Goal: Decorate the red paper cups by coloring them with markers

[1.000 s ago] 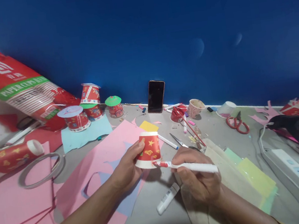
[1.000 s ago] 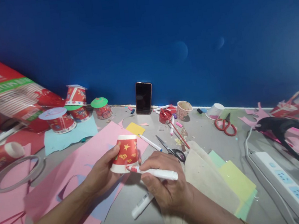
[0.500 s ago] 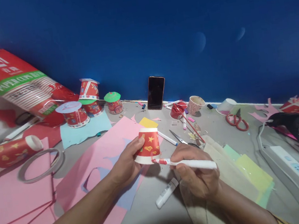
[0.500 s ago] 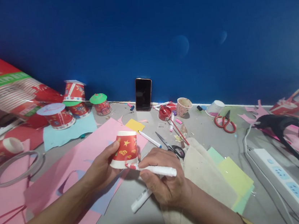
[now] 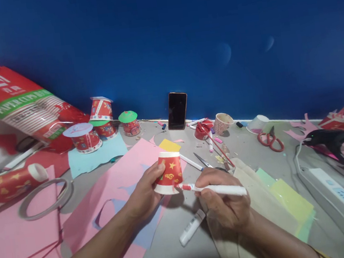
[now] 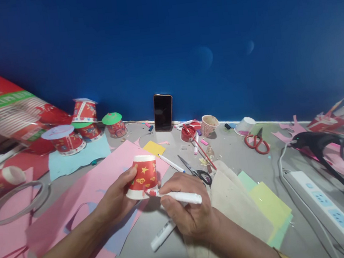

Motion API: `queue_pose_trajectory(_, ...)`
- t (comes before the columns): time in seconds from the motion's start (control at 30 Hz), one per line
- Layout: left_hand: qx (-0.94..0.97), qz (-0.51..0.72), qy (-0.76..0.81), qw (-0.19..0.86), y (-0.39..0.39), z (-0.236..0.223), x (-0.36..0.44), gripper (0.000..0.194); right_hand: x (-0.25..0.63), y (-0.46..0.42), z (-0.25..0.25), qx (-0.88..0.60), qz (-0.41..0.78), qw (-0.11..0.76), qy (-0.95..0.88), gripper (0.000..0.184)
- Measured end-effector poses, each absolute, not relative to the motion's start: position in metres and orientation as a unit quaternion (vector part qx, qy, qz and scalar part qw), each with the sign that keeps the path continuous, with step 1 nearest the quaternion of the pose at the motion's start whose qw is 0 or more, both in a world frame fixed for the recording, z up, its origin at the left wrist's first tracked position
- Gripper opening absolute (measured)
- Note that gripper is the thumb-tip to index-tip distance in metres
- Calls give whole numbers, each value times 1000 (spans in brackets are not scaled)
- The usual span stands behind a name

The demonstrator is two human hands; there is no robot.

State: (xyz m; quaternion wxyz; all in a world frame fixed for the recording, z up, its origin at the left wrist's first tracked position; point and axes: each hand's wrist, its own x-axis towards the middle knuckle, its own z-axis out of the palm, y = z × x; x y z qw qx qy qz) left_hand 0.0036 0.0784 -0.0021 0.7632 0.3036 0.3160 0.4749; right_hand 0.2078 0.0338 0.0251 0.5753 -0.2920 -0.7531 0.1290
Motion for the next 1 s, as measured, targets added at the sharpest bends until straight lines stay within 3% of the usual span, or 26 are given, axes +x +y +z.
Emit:
queue_pose_trajectory(0.2, 231, 482, 326, 780, 77, -4, 3, 53, 210, 31, 24, -314, 130, 599, -725, 17)
queue_pose_trajectory(0.47, 248, 509, 317, 761, 78, -6, 5, 52, 205, 26, 28, -275, 51, 555, -784, 22)
queue_pose_trajectory(1.0, 312, 524, 339, 716, 73, 2, 8, 60, 205, 28, 31, -243, 52, 546, -800, 13)
